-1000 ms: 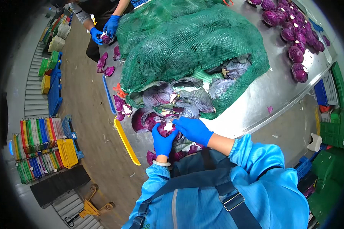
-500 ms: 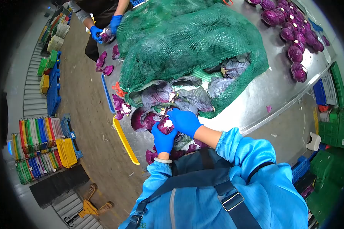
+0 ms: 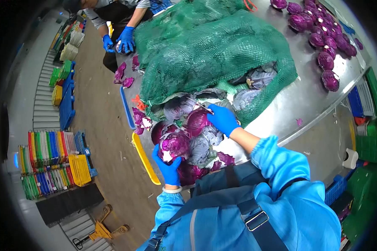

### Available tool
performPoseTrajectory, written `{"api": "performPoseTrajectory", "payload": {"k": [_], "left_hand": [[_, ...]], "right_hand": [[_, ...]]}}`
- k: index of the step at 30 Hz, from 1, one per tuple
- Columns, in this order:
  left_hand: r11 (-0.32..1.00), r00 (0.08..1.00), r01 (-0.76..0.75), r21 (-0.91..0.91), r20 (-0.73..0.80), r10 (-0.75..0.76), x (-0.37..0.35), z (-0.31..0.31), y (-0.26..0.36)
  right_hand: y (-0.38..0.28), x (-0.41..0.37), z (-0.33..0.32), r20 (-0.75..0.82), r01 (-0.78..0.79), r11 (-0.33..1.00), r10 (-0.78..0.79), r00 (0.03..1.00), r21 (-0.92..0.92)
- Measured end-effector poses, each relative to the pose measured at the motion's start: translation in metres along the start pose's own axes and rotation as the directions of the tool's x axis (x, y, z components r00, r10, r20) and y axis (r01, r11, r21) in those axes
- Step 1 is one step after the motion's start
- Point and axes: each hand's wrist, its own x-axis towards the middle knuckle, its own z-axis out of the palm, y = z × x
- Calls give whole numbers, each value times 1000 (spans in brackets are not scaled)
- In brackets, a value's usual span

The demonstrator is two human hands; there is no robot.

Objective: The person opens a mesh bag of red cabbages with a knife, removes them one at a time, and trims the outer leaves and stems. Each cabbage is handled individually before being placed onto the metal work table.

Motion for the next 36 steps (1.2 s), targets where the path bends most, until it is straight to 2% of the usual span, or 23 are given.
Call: {"api": "performPoseTrajectory", "payload": {"k": [1, 3, 4, 6, 7, 10, 14, 15, 18, 19, 20, 22, 24, 25, 28, 29, 30, 32, 33, 35, 36], "left_hand": [[997, 998, -58, 58, -22, 60, 7, 3, 9], [973, 987, -154, 172, -29, 161, 9, 9, 21], [972, 984, -162, 168, -43, 171, 9, 14, 22], [972, 979, -175, 158, -81, 189, 8, 27, 24], [952, 970, -208, 227, -81, 231, 7, 30, 25], [936, 966, -233, 263, -44, 253, 6, 35, 30], [956, 986, -168, 240, 56, 159, 8, 27, 18], [971, 992, -128, 200, 42, 122, 8, 24, 8], [985, 993, -5, -170, 113, 25, 8, 12, 2], [992, 981, -99, -75, 162, 110, 11, 12, 16], [995, 965, -95, -44, 240, 103, 16, 12, 25], [997, 919, -72, 16, 390, 60, 21, 9, 38], [999, 869, -40, -6, 493, 38, 27, 11, 42], [999, 836, -31, -28, 547, 41, 29, 11, 43], [999, 755, -45, -12, 654, 42, 32, 9, 44], [999, 746, -46, 8, 665, 29, 29, 8, 46], [998, 736, -49, 26, 677, 19, 28, 8, 47], [997, 757, 13, -79, 652, 42, 26, 9, 40], [992, 774, 55, -117, 633, 32, 24, 8, 40], [968, 799, 146, -206, 601, 8, 22, 9, 39], [987, 784, 84, -140, 621, 21, 26, 8, 45]], "right_hand": [[-25, -6, -7, 7, 53, 998, -54, 999, 43], [-81, -32, -21, 219, 60, 994, -78, 973, 88], [-101, -41, -25, 310, 59, 993, -89, 947, 105], [-115, -55, -21, 311, 100, 987, -134, 941, 124], [-110, -57, -11, 215, 127, 966, -176, 961, 223], [-100, -54, -11, 240, 82, 987, -113, 964, 135], [-58, -46, 14, 29, 175, 981, -178, 984, 85], [-49, -41, 7, 71, 82, 985, -93, 993, 149], [-8, -26, -1, 75, 34, 980, -20, 997, -197], [-19, -25, -18, 125, 43, 986, -23, 992, -158], [-33, -28, -27, 105, 152, 988, -150, 983, -15], [-82, -37, -48, 31, 348, 901, -368, 929, 260], [-101, -47, -52, 241, 418, 893, -448, 861, 167], [-103, -46, -46, 222, 571, 821, -558, 799, 10], [-91, -34, -45, 312, 468, 883, -454, 835, 32], [-88, -32, -43, 278, 473, 880, -445, 851, -42], [-83, -30, -44, 232, 374, 927, -360, 904, -19], [-68, -24, -51, 144, 170, 985, -173, 974, 37], [-65, -18, -61, 37, 95, 995, -96, 995, 30], [-69, -28, -60, 79, 316, 936, -330, 941, 155], [-77, -41, -58, 91, 400, 888, -428, 899, 229]]}}
